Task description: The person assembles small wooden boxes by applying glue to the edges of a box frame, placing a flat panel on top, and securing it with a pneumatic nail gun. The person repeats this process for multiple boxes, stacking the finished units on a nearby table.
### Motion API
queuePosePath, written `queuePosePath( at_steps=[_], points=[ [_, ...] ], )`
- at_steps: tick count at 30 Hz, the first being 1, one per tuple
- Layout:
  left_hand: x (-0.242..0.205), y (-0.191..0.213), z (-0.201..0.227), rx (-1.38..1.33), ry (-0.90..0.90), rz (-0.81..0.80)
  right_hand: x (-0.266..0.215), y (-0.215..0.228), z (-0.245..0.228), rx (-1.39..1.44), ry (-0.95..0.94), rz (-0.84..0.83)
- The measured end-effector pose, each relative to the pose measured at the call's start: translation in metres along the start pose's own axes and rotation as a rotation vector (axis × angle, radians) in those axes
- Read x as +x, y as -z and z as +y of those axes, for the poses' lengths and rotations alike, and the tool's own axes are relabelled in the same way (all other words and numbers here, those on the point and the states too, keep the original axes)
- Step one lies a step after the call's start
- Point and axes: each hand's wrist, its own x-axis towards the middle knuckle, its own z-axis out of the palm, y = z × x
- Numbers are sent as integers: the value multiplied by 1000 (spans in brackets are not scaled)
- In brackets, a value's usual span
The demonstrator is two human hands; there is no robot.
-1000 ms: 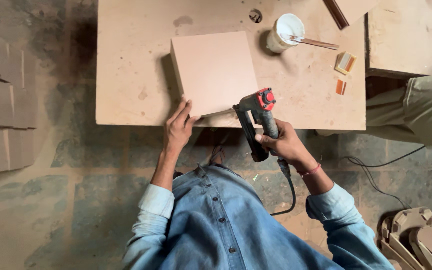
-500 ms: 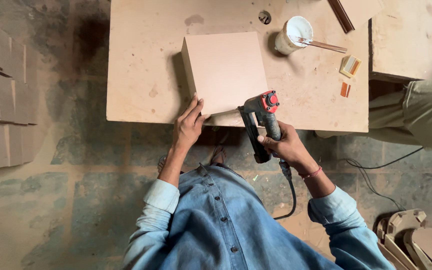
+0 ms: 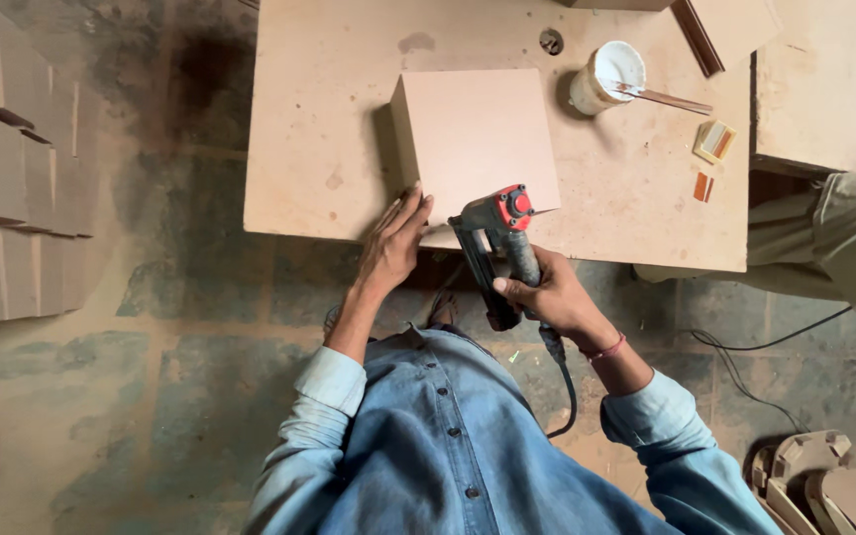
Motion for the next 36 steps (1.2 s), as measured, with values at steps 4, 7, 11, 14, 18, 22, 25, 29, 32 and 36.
queuePosePath(
  at_steps=[4, 7, 11, 14, 18, 22, 25, 29, 32, 36],
  points=[
    [2, 5, -1, -15, -9, -8, 3, -12, -9, -21, 25, -31],
    [2, 4, -1, -17, -7, -3, 1, -15, -13, -44, 1, -16],
    [1, 3, -2, -19, 12, -34, 0, -19, -13, -52, -2, -3],
    [3, 4, -3, -20, 9, -28, 1, -18, -4, -48, -33, 32],
    [-1, 5, 1, -37, 19, -23, -1, 2, 21, 38, -24, 107],
    [-3, 0, 12, -239, 159, -26, 4, 40, 52, 85, -9, 342],
    [-1, -25, 27, -63, 236, 77, 24, 52, 76, -42, 144, 550],
    [26, -52, 27, 106, 378, 193, 35, 55, 103, -98, 76, 502],
    [74, -30, 6, 488, 478, 156, 16, 63, 117, 197, -9, 157],
    [147, -6, -9, 499, 427, 15, 8, 90, 124, 291, 13, -50]
  ],
)
